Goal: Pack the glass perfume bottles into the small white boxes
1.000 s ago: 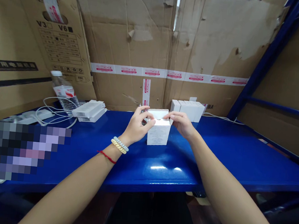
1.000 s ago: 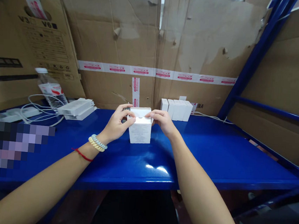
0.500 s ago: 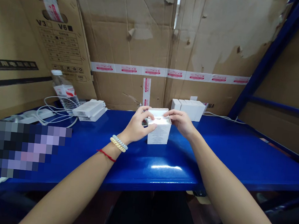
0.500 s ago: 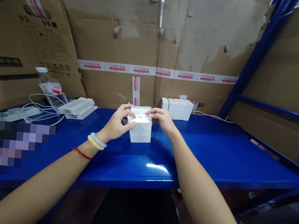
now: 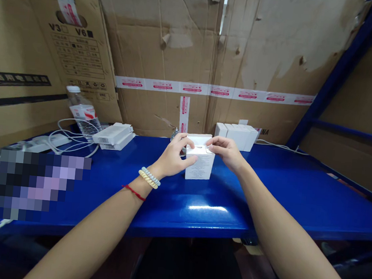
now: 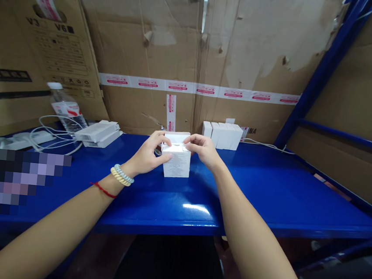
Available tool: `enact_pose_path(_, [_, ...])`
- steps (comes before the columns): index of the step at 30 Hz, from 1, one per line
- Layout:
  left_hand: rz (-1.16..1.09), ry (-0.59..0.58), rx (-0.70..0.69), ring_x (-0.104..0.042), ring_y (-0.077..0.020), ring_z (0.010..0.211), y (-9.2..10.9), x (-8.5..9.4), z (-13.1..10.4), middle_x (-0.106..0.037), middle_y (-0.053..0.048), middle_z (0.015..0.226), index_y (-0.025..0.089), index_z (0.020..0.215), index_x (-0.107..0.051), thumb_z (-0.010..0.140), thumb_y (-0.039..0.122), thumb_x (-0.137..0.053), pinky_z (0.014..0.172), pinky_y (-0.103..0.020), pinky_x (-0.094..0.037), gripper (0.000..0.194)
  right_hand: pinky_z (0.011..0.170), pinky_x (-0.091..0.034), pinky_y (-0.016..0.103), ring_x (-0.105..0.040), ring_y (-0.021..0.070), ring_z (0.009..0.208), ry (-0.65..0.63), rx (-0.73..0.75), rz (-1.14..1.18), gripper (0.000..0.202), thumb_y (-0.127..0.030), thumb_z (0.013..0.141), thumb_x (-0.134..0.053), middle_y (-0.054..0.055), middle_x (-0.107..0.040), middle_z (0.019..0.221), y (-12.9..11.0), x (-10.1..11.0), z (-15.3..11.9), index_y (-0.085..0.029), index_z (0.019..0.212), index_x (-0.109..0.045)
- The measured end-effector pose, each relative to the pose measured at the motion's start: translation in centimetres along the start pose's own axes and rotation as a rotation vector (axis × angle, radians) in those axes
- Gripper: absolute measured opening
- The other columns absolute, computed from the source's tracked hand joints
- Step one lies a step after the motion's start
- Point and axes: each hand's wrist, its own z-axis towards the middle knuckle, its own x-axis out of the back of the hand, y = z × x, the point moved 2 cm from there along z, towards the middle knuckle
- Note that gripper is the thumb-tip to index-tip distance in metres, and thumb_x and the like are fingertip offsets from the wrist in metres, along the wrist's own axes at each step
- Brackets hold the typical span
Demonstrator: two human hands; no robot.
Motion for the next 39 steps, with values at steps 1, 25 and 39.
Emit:
enact_pose_path(1, [0.003, -0.001, -0.006, -0.052, -0.0201, 0.107, 0.0, 0.0, 0.0, -0.049, -0.010, 0.118, 0.017, 0.093, -0.057, 0.073, 0.032, -0.063, 0.083, -0.031, -0.049, 0.026, 0.059, -0.037, 0.025, -0.051, 0.0095, 0.061, -0.002, 0.002, 0.000, 0.022, -0.028, 0.057, -0.073, 0.001, -0.061, 0.069, 0.0, 0.0, 0.0, -0.015, 0.073, -0.064])
enact_pose_path(25, [-0.690, 0.047, 0.526, -0.057, -0.0141, 0.076, -1.2, -0.8, 0.9, -0.062, -0.006, 0.093, 0.014, 0.104, -0.047, 0.063, 0.027, -0.062, 0.064, -0.025, -0.042, 0.045, 0.055, -0.039, 0.025, -0.050, 0.0091, 0.058, 0.004, 0.030, 0.080, 0.049, -0.024, 0.057, -0.077, -0.006, -0.052, 0.065, 0.2, 0.1, 0.2, -0.021, 0.078, -0.032])
enact_pose_path(39, [-0.669, 0.107, 0.338, -0.062, -0.0143, 0.080, -1.2, -0.6, 1.0, -0.067, -0.005, 0.087, 0.013, 0.093, -0.059, 0.061, 0.021, -0.067, 0.072, -0.026, -0.049, 0.034, 0.065, -0.044, 0.028, -0.058, 0.0136, 0.072, -0.026, 0.057, -0.006, 0.036, -0.031, 0.061, -0.077, 0.003, -0.065, 0.080, -0.1, 0.1, -0.1, -0.018, 0.090, -0.062])
